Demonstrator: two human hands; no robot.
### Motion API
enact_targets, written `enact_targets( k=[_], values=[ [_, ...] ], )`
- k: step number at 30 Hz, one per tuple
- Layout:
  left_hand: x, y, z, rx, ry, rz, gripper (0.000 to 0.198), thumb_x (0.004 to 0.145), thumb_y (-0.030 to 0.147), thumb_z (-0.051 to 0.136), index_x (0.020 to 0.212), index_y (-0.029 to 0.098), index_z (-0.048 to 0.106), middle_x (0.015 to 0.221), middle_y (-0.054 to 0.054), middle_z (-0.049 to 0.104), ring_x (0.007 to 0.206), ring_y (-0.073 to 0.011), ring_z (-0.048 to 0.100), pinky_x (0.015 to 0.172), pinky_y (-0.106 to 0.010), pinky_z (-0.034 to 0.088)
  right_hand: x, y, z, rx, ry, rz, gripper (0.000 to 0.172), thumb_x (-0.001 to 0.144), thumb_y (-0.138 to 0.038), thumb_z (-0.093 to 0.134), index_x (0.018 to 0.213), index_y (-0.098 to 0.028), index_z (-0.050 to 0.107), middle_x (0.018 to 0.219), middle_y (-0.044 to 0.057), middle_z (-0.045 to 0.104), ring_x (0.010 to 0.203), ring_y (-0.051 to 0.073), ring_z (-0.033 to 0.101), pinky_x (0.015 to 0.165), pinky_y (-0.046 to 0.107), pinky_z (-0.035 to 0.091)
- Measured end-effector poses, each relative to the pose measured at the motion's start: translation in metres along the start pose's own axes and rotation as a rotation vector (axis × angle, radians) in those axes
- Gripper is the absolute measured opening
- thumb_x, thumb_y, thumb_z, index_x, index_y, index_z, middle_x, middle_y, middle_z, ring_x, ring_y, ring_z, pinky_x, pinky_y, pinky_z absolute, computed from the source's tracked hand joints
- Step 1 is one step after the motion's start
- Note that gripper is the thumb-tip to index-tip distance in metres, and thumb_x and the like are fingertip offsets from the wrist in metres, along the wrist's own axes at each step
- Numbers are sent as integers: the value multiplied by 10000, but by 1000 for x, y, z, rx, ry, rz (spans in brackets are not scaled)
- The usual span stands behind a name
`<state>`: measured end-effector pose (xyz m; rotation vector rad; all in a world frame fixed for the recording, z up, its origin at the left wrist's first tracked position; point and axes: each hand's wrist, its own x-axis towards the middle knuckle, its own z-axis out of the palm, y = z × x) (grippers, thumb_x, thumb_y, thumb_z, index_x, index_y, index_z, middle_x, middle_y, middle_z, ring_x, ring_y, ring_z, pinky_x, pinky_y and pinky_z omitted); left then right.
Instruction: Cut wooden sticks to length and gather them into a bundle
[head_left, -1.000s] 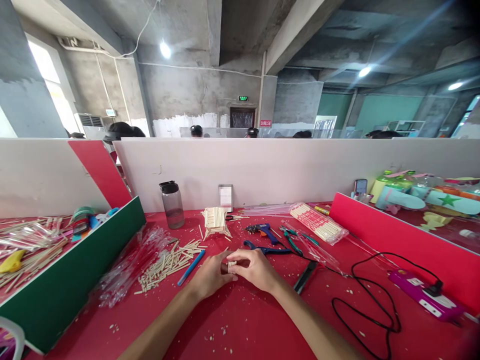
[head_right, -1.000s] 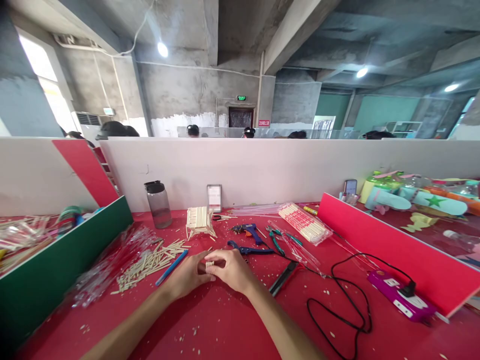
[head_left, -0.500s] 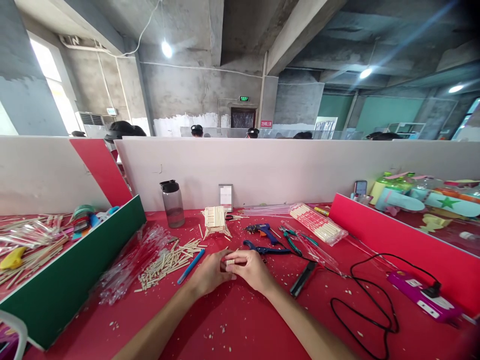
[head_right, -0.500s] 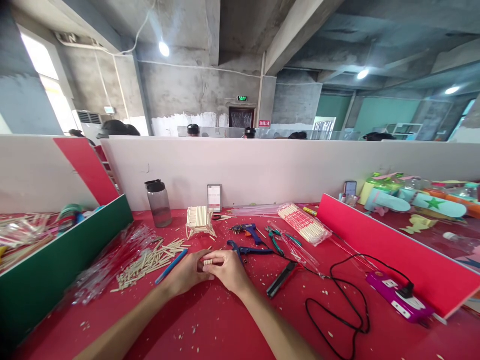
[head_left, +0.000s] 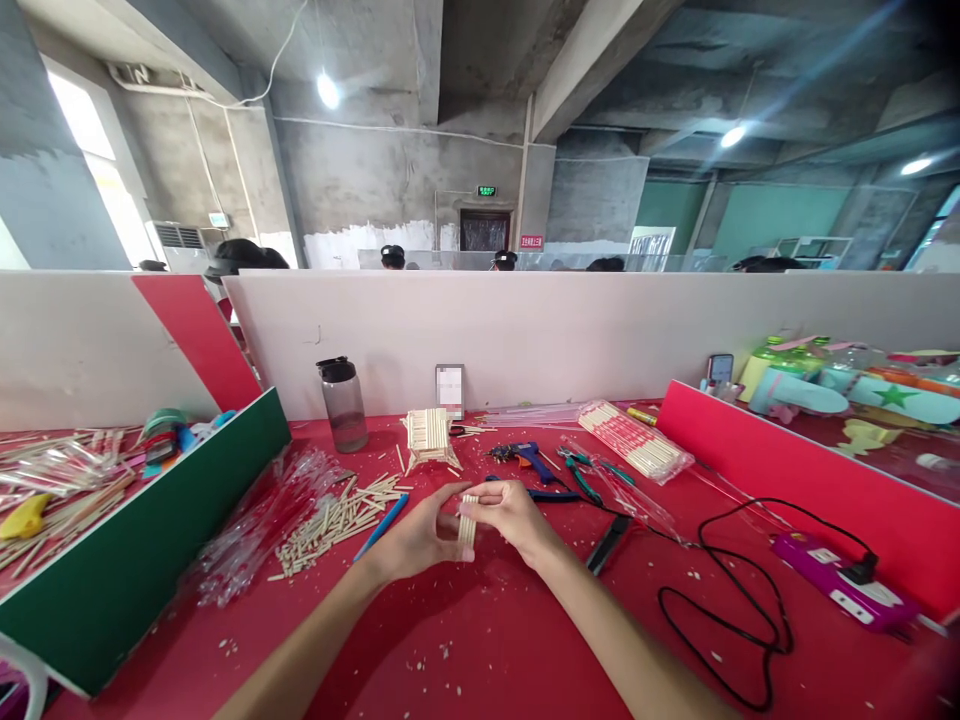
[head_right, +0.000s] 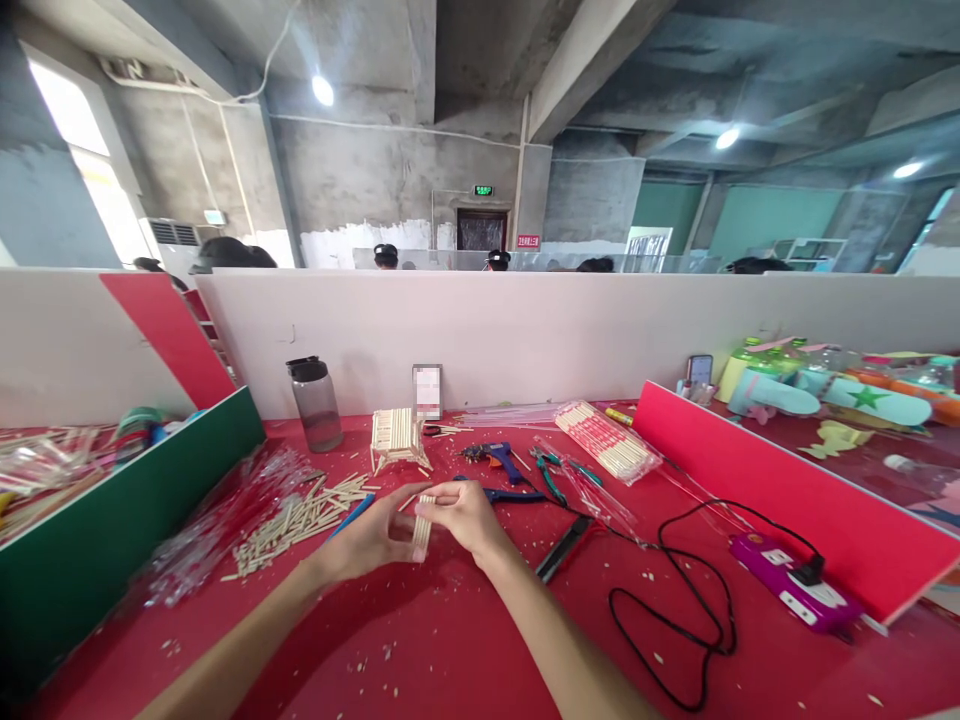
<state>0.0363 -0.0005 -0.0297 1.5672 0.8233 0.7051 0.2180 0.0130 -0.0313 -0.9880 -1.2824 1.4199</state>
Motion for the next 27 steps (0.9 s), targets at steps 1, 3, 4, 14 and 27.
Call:
enact_targets(
  k=[1,3,4,14,27],
  values=[
    [-2,3,1,24,-8,42,945,705,230,806,1490,195,281,759,26,661,724,-161,653,694,-284,498,0,-4,-2,48,17,14,501,449,-440,932,828,-152,773,780,67,770,740,220,705,747,328,537],
    [-5,10,4,127,19,109,942,753,211,758,1526,236,221,833,4,697,799,-177,668,757,-304,500,0,-11,-6,133,38,45,507,429,-415,945,830,-160,767,772,43,761,731,198,696,745,313,539],
    [-7,13,5,193,39,133,907,778,213,731,1528,247,222,883,-13,717,844,-189,677,786,-314,499,0,-13,-8,163,43,55,507,427,-408,947,831,-162,764,776,36,757,731,189,692,743,305,540],
    [-11,17,5,391,138,187,625,861,318,655,1423,247,390,985,-42,775,900,-228,721,862,-340,508,-5,-21,-6,237,38,62,487,448,-396,944,828,-163,750,775,20,734,727,176,683,706,298,559],
    [-6,4,1,211,153,129,672,817,278,724,1380,217,361,877,-60,778,834,-225,722,768,-315,506,-7,-21,-1,228,-3,17,551,442,-482,932,845,-163,735,779,41,747,772,209,708,713,310,559]
  ],
)
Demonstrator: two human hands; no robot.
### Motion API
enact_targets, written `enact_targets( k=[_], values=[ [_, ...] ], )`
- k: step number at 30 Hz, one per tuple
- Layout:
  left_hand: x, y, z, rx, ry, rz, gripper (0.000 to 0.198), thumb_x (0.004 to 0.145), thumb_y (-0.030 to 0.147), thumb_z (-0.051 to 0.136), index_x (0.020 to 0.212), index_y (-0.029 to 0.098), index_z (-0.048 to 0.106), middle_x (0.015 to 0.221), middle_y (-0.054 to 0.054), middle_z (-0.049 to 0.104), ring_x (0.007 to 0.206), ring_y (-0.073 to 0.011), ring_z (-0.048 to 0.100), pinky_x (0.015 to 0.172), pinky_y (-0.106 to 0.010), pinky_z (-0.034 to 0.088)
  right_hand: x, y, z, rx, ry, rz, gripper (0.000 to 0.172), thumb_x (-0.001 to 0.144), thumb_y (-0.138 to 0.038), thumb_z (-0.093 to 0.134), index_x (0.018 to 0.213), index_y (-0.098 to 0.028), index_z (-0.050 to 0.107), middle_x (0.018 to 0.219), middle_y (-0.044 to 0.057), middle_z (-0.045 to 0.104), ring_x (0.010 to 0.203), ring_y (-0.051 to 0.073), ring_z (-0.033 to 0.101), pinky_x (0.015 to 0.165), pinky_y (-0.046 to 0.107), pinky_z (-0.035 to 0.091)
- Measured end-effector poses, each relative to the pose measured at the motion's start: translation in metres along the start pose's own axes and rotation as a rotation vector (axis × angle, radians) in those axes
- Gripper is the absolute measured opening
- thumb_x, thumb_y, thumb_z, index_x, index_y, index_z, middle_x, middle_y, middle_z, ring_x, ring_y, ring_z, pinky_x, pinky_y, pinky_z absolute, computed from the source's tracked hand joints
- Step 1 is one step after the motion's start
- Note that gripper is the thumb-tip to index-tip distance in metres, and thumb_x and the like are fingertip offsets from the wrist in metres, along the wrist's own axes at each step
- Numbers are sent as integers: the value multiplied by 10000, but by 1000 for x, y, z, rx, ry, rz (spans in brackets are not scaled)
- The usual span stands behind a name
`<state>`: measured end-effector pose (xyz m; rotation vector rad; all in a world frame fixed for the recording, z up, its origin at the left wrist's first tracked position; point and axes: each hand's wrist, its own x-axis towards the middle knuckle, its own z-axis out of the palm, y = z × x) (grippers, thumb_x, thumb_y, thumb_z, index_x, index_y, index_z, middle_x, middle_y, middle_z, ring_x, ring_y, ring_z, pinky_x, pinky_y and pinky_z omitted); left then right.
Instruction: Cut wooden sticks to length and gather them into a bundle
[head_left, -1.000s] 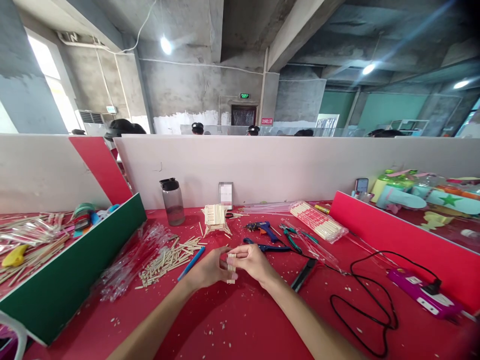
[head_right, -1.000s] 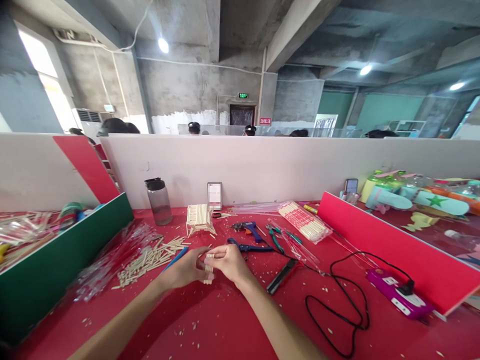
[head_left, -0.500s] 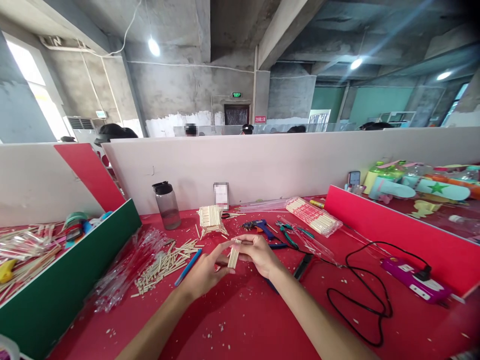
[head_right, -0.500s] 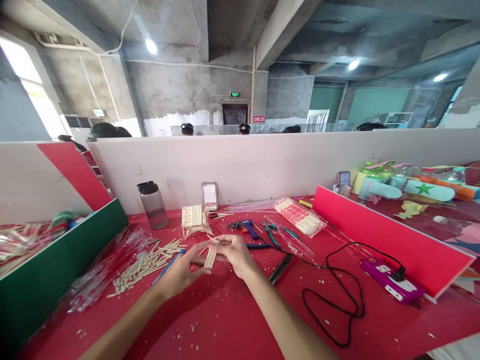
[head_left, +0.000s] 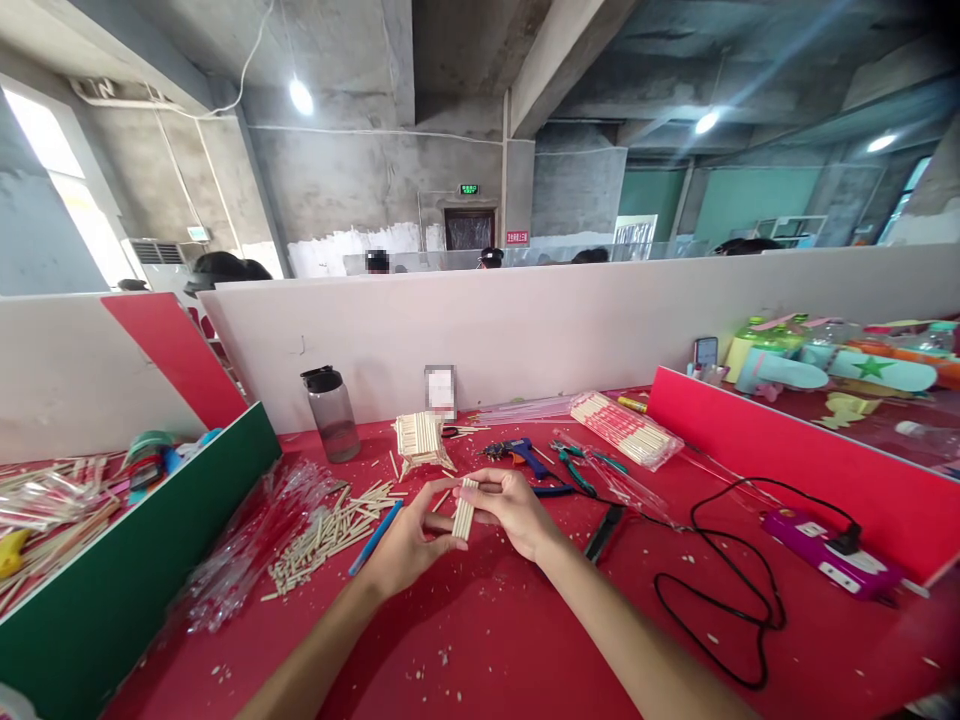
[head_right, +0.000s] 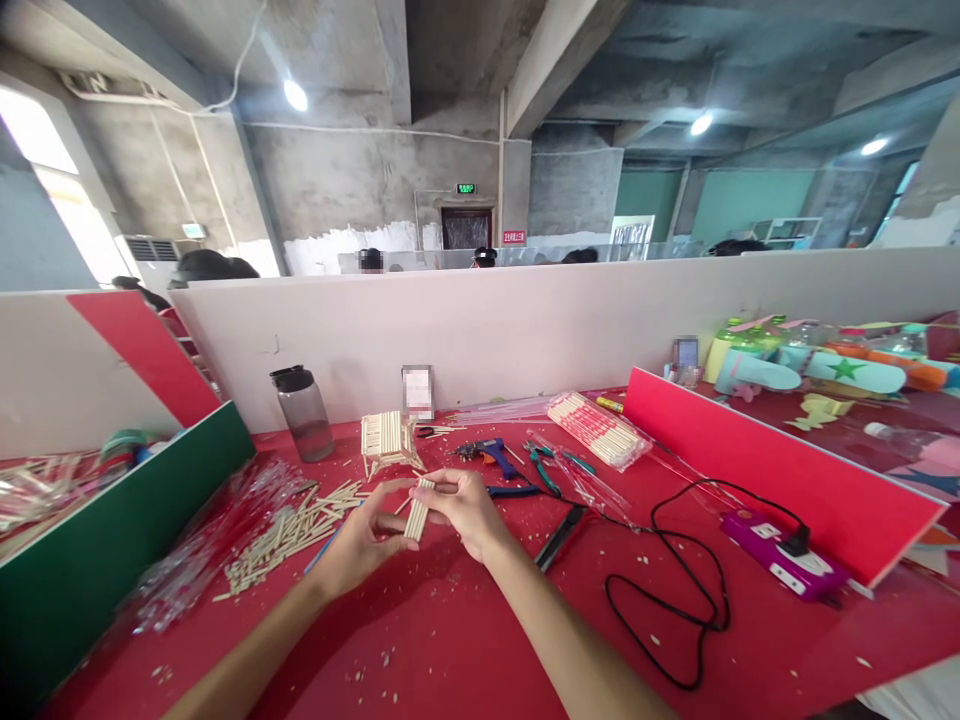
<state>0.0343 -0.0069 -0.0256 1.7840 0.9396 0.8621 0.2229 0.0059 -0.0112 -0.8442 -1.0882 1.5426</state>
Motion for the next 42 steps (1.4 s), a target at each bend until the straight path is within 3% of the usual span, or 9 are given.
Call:
enact_targets(
  k=[6,13,19,28,35,39,42],
  values=[
    [0,5,1,-12,8,-31,739,799,313,748,1415,210,352,806,-44,764,767,-223,720,689,-289,487,1,4,-1,-62,13,-60,521,532,-497,899,906,-169,743,790,40,745,747,201,695,696,304,550],
    [0,8,-2,19,-18,-28,770,812,336,731,1457,206,332,798,-43,762,778,-230,720,687,-289,482,2,4,-1,-75,17,-70,530,539,-477,900,940,-172,738,793,40,743,733,193,691,690,307,555],
    [-1,7,-3,153,-58,29,824,809,306,728,1498,239,282,843,-19,751,810,-217,703,727,-291,480,4,8,-2,-71,16,-61,576,520,-479,909,970,-171,724,803,35,743,741,181,689,709,301,554],
    [-5,14,-2,321,-21,66,781,830,327,702,1496,274,297,874,-1,747,787,-196,684,741,-275,491,1,6,2,-68,0,-41,616,490,-494,914,973,-164,723,804,43,741,718,191,700,720,340,571],
    [-2,11,-1,208,-11,35,808,799,326,734,1480,243,308,833,-15,747,804,-220,698,697,-285,486,4,10,-1,-72,-4,-54,579,519,-477,909,976,-175,721,826,42,747,767,205,708,727,332,572],
    [1,11,2,22,-13,10,884,765,321,786,1478,222,273,867,-38,730,829,-219,687,712,-292,489,6,11,-2,-71,29,-83,581,539,-458,906,1010,-178,712,858,51,749,778,217,714,736,350,579],
    [3,13,2,-100,14,9,821,763,363,795,1424,216,331,930,-52,711,850,-203,678,764,-307,507,5,9,-2,-87,25,-97,582,551,-469,898,1018,-175,712,835,55,750,762,224,716,742,361,579]
  ],
)
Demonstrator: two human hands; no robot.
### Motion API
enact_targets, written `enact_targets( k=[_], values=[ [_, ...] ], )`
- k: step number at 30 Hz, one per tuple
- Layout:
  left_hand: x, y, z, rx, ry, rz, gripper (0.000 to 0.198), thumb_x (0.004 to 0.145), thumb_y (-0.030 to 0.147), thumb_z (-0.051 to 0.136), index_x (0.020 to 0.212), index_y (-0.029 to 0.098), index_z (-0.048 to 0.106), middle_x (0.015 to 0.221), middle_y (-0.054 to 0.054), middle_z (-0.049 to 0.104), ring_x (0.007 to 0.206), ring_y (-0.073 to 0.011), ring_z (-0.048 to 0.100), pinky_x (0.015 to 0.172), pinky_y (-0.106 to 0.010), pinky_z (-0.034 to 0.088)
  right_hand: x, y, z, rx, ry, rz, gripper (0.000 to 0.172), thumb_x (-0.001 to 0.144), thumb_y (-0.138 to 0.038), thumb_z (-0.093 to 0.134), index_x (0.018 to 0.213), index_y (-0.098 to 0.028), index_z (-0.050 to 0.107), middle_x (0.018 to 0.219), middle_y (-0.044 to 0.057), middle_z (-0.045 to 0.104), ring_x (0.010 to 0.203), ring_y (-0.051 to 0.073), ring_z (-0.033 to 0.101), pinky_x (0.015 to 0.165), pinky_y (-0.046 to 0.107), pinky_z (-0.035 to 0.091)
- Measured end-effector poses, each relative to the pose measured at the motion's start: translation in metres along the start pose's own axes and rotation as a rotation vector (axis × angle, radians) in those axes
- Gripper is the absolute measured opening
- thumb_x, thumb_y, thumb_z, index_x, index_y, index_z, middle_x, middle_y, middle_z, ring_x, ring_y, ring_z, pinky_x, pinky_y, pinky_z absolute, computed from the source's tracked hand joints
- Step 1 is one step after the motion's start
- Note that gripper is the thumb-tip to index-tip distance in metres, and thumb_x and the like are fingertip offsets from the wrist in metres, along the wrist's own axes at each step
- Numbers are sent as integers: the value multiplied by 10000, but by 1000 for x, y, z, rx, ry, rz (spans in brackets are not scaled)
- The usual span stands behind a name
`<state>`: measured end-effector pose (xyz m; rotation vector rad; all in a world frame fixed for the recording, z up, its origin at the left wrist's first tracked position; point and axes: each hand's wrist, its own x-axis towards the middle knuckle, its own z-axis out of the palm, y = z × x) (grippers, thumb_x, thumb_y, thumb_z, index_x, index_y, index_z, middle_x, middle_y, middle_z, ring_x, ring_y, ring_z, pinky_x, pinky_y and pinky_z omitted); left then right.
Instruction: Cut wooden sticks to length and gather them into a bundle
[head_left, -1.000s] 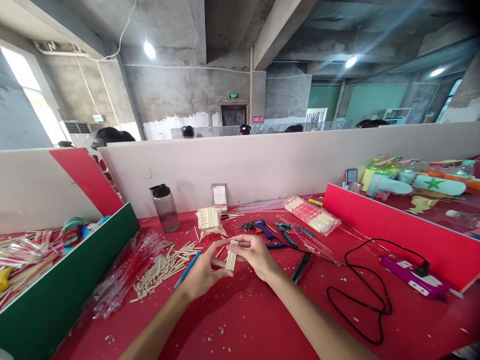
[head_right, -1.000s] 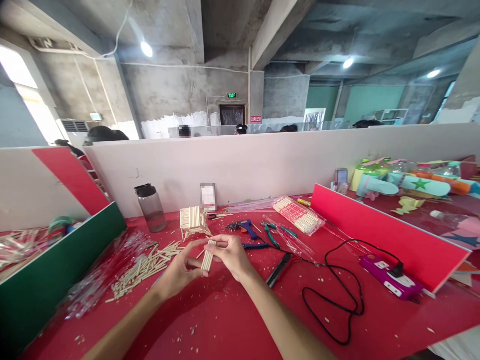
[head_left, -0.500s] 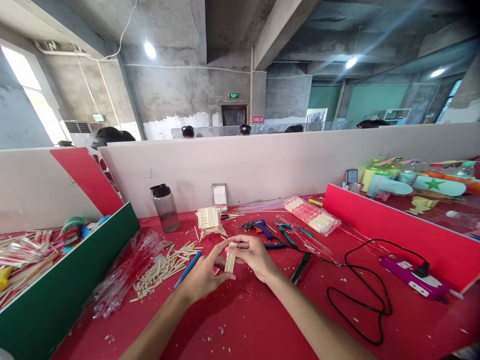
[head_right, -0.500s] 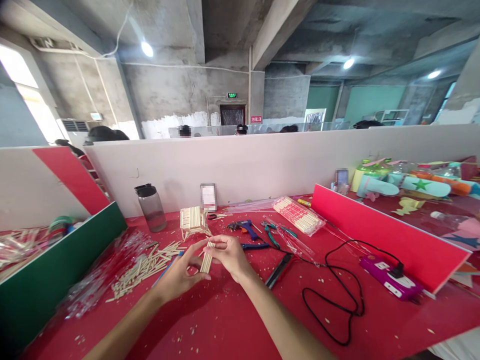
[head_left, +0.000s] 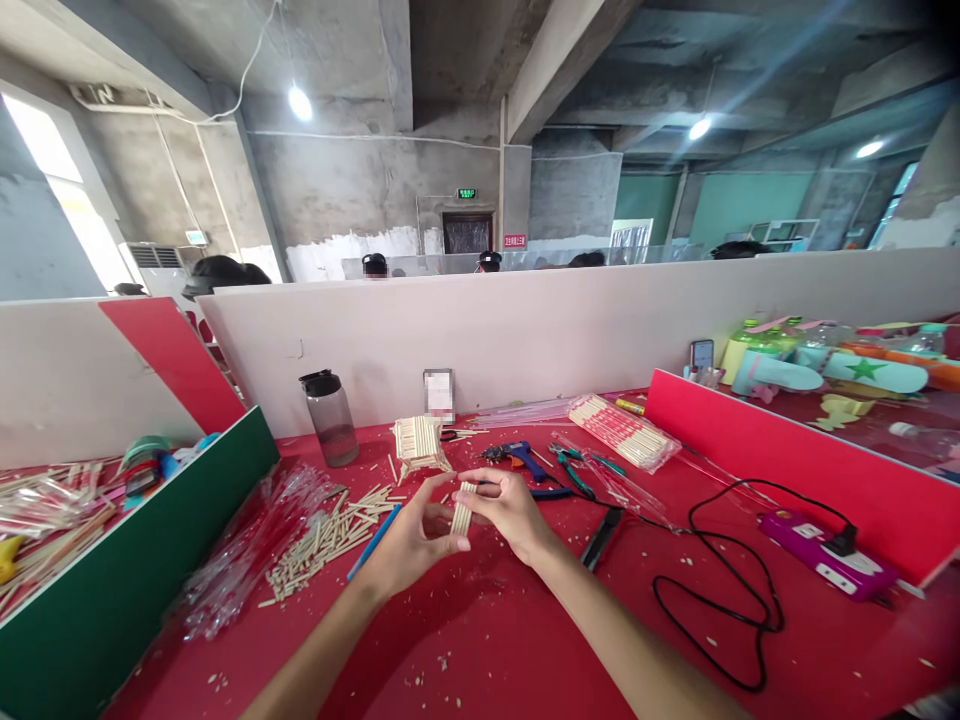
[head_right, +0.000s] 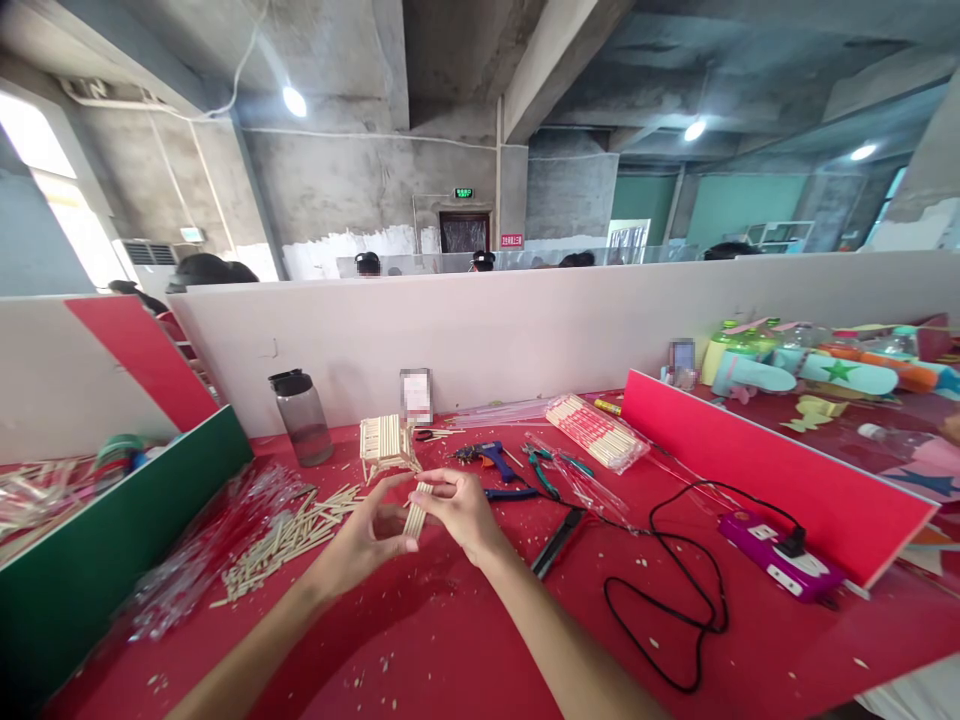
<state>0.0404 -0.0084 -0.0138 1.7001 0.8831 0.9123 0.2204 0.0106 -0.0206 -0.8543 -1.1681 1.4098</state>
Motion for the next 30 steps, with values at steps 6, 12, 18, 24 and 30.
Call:
enact_targets(
  k=[6,12,18,24,30],
  values=[
    [4,4,0,-45,66,-131,578,754,423,778,1189,188,478,761,3,675,690,-166,662,683,-302,537,-1,0,1,-23,-1,-10,585,564,-493,887,1021,-174,710,842,58,751,728,217,712,707,355,577],
    [5,-1,-2,-6,56,-189,479,707,395,800,1024,194,502,666,37,632,627,-158,638,613,-269,503,-2,3,3,-53,-21,30,620,546,-506,892,1035,-174,704,832,51,742,739,207,701,701,331,567],
    [5,-3,-12,131,-14,-242,312,678,342,789,806,147,582,655,-14,652,589,-133,580,570,-240,425,1,10,-2,-168,-77,18,550,558,-517,880,935,-154,713,794,48,718,728,192,678,711,322,557],
    [0,-5,-18,96,-138,-412,281,633,341,777,740,147,604,675,-16,661,596,-160,627,628,-304,521,4,18,-5,-265,-181,101,559,516,-460,901,949,-168,703,776,9,665,667,165,631,633,309,557],
    [-3,-8,-25,159,-259,-542,198,611,297,744,673,157,619,647,-30,681,591,-184,658,612,-300,533,3,25,-7,-574,-272,40,499,558,-425,889,946,-153,735,756,37,704,625,155,614,548,230,437]
  ],
)
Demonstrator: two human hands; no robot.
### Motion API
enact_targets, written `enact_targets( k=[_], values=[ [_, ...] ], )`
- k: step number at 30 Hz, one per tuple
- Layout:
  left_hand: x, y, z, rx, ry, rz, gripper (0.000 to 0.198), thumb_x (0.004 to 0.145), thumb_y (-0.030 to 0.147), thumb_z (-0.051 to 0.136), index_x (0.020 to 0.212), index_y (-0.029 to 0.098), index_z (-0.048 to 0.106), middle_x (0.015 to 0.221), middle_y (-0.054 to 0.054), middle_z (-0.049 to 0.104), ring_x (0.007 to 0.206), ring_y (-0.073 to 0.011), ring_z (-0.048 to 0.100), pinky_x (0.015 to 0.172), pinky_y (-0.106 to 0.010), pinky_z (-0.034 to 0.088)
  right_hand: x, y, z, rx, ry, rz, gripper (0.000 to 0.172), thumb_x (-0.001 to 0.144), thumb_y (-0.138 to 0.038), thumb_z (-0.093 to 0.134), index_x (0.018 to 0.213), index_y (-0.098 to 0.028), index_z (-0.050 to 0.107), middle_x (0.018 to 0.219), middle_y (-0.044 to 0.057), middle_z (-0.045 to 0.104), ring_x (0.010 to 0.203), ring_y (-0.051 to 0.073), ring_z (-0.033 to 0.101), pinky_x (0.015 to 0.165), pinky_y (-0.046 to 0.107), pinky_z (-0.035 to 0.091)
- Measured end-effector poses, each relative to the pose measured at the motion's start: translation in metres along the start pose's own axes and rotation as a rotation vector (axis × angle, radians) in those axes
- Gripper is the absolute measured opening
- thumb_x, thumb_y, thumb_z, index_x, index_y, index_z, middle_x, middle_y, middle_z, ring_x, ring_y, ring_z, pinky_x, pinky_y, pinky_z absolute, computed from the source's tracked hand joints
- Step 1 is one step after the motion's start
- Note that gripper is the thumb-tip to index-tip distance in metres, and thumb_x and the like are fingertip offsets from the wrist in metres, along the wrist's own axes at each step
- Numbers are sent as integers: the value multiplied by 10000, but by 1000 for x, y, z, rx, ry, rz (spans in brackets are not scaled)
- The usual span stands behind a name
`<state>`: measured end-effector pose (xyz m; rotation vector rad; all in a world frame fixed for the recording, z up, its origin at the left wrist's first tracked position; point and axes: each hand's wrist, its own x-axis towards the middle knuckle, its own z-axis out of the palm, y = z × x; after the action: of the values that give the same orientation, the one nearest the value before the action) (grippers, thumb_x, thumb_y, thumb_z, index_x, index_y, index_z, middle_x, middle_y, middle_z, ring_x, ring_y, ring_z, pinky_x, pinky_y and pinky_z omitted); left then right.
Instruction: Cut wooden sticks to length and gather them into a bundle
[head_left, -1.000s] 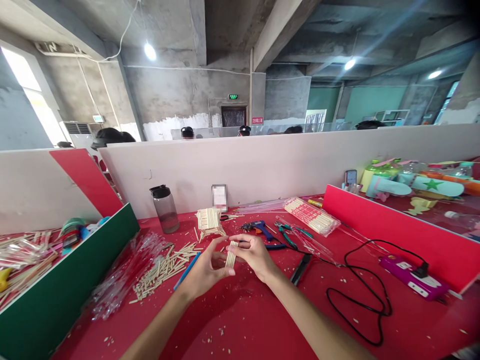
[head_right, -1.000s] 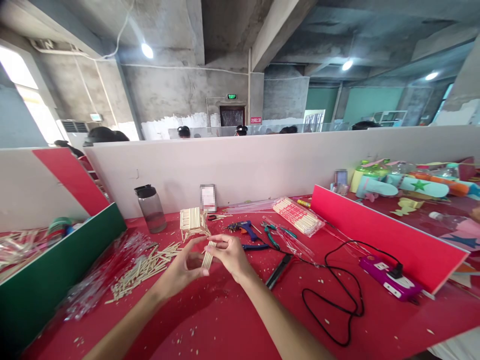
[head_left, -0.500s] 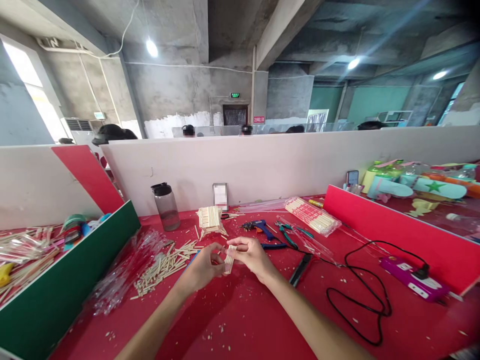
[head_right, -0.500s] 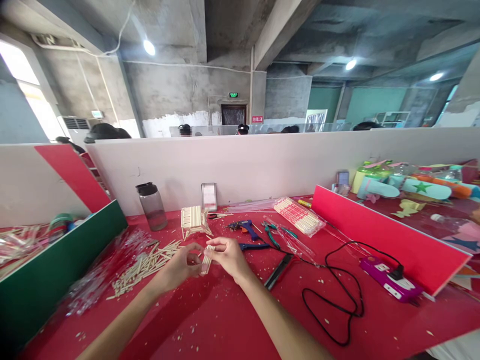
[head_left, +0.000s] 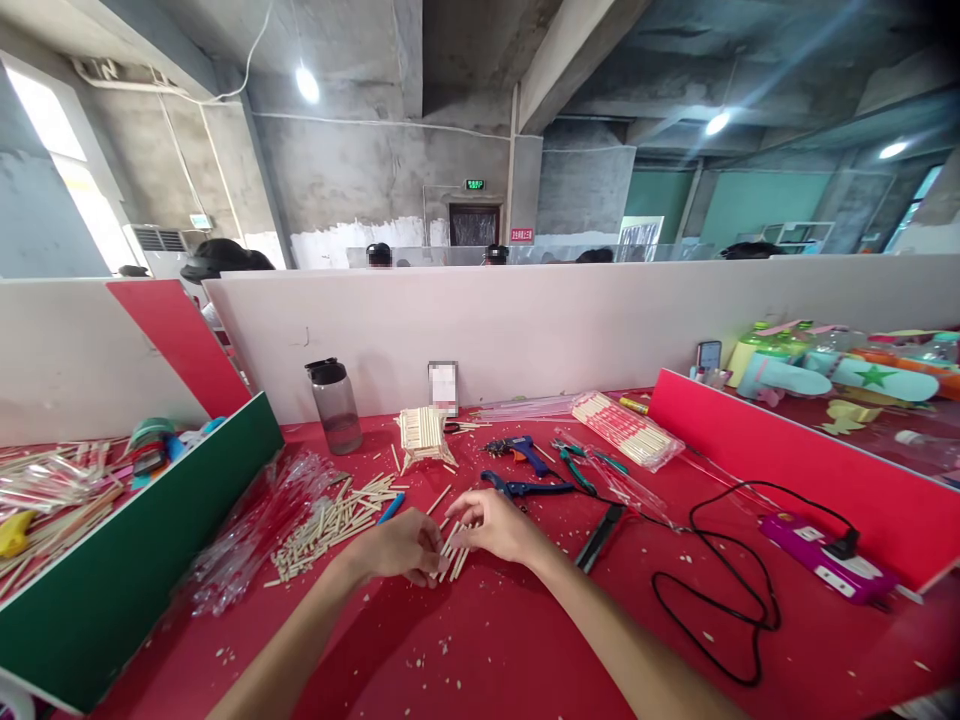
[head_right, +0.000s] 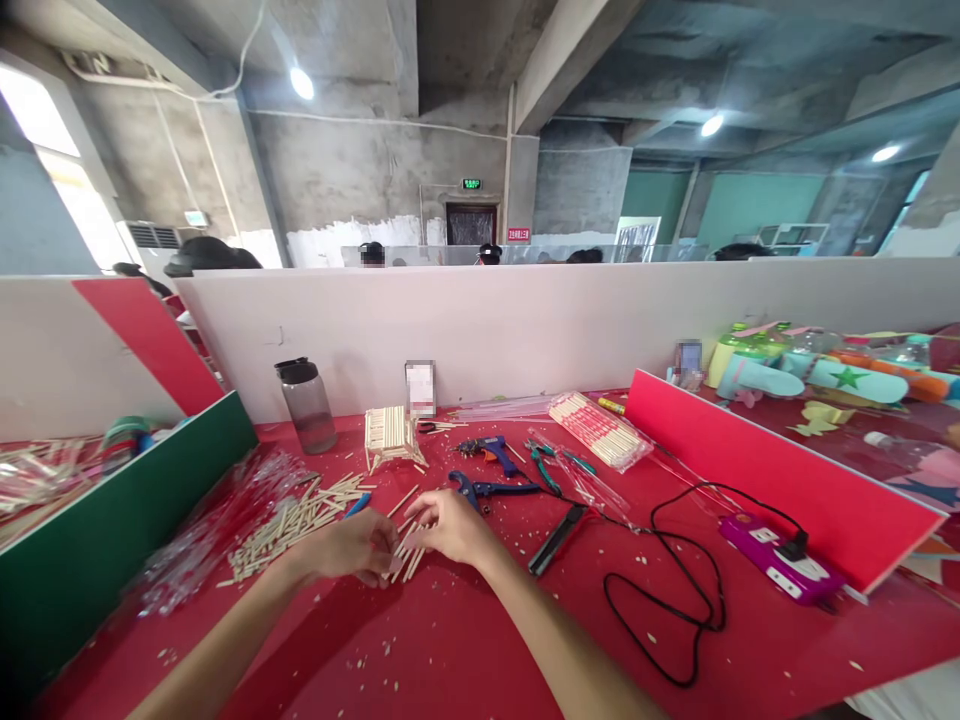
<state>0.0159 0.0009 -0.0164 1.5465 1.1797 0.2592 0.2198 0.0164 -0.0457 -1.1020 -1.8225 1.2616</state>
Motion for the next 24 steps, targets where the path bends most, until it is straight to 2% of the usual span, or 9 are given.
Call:
enact_targets(
  k=[3,9,15,20,24],
  values=[
    [-3,2,-3,64,-26,-12,165,612,290,720,666,158,637,649,-28,690,607,-188,665,604,-285,525,0,3,1,-52,-46,-48,397,630,-416,849,910,-150,756,763,68,745,659,190,661,562,238,434],
    [-3,2,-6,130,-11,23,208,606,346,728,667,157,664,603,-22,677,560,-160,616,549,-238,464,4,11,1,0,-81,-81,237,700,-346,785,834,-153,752,818,95,774,760,236,714,651,275,494],
    [-4,3,-5,95,7,35,264,623,413,682,680,160,633,654,-31,680,594,-164,628,627,-272,507,1,4,-9,-46,-22,-53,246,720,-333,775,892,-162,735,801,68,761,738,205,700,660,266,485],
    [-6,6,-4,196,115,19,273,667,443,603,671,170,581,616,-13,619,595,-182,637,613,-289,520,-1,-4,-27,-100,-20,-70,109,752,-268,720,758,-161,700,735,39,738,677,166,660,628,240,451],
    [-4,2,-3,316,183,29,218,683,393,597,715,177,588,568,-2,614,566,-195,631,551,-267,467,-4,-12,-40,-113,0,-101,142,776,-306,700,762,-164,702,735,30,726,681,165,640,629,243,442]
  ],
)
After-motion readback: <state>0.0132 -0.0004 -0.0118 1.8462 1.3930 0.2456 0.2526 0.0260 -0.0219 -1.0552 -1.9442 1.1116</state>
